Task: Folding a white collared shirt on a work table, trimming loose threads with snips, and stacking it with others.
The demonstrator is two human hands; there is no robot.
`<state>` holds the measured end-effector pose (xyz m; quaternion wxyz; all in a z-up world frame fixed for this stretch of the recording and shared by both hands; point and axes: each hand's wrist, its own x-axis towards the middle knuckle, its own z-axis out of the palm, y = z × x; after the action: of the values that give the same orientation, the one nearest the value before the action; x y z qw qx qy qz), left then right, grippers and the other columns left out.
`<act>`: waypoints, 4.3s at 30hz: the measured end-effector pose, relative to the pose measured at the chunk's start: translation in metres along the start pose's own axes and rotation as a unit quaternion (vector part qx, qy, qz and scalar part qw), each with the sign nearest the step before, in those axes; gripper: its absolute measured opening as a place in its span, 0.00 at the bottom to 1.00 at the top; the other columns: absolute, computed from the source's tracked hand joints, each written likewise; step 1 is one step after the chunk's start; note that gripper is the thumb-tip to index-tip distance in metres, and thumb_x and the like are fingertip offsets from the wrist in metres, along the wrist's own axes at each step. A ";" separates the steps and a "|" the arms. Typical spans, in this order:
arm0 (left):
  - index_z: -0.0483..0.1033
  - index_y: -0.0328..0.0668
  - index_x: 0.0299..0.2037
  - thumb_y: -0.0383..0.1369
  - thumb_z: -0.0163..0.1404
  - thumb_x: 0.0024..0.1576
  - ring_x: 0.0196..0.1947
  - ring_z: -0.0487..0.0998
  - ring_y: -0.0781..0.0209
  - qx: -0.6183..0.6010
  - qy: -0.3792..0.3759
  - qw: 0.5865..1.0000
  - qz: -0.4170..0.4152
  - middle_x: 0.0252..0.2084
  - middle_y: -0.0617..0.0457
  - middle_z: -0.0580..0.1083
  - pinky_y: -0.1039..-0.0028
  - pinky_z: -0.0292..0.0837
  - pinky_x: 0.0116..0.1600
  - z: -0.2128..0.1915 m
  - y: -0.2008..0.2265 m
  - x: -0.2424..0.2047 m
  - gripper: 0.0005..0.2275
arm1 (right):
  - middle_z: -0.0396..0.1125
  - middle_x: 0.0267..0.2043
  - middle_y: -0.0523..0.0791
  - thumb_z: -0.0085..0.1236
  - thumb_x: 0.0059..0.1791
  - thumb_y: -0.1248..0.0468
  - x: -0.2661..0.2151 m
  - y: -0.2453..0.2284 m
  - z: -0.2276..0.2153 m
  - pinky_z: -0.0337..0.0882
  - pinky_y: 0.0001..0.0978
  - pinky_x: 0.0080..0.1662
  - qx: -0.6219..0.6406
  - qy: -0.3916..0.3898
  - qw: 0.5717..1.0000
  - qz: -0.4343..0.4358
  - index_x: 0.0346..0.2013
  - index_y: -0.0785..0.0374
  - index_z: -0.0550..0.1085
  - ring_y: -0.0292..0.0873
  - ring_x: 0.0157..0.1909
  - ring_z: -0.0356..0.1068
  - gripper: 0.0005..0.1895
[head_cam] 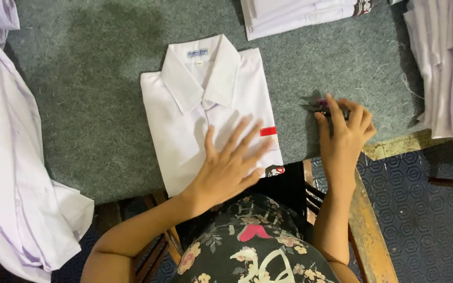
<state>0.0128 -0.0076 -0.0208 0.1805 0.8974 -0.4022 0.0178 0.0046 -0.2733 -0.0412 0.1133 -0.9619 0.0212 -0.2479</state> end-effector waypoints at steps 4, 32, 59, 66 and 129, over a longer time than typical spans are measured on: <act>0.50 0.64 0.76 0.49 0.37 0.66 0.79 0.40 0.46 -0.012 -0.022 0.999 0.025 0.80 0.49 0.43 0.22 0.37 0.63 0.000 0.006 -0.008 0.26 | 0.59 0.57 0.51 0.65 0.57 0.69 0.009 -0.020 -0.009 0.44 0.53 0.57 0.002 0.032 0.999 -0.003 0.61 0.65 0.73 0.57 0.62 0.51 0.17; 0.65 0.48 0.69 0.41 0.36 0.66 0.74 0.58 0.53 -0.012 0.102 0.994 0.035 0.72 0.49 0.63 0.40 0.31 0.73 0.004 -0.060 -0.016 0.21 | 0.72 0.15 0.52 0.64 0.49 0.56 -0.050 -0.050 -0.039 0.70 0.35 0.23 0.344 -0.303 0.864 0.209 0.30 0.69 0.78 0.46 0.16 0.73 0.16; 0.55 0.36 0.74 0.45 0.34 0.68 0.77 0.50 0.41 0.100 0.134 0.977 -0.129 0.77 0.36 0.52 0.46 0.35 0.74 -0.005 -0.089 -0.031 0.27 | 0.55 0.76 0.47 0.41 0.59 0.49 -0.010 -0.128 0.023 0.45 0.51 0.72 0.062 -0.118 0.974 -0.183 0.72 0.60 0.61 0.46 0.76 0.51 0.30; 0.42 0.25 0.76 0.45 0.29 0.69 0.75 0.31 0.27 0.079 0.059 0.918 -0.385 0.76 0.23 0.37 0.23 0.12 0.60 -0.029 -0.117 -0.053 0.32 | 0.41 0.81 0.47 0.28 0.60 0.49 -0.006 -0.096 0.005 0.30 0.72 0.69 0.132 -0.259 0.955 -0.063 0.76 0.57 0.53 0.55 0.80 0.35 0.31; 0.50 0.31 0.72 0.54 0.33 0.68 0.69 0.61 0.37 -0.461 0.240 0.836 -0.177 0.68 0.28 0.60 0.50 0.60 0.68 -0.131 -0.144 0.259 0.33 | 0.65 0.26 0.55 0.38 0.65 0.44 0.329 0.063 0.013 0.66 0.44 0.34 0.242 0.014 0.963 0.117 0.39 0.68 0.70 0.52 0.32 0.68 0.29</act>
<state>0.3076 -0.0606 0.1024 0.6643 0.7338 -0.1420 0.0125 0.3001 -0.3642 0.0887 0.3703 -0.8931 0.0744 -0.2446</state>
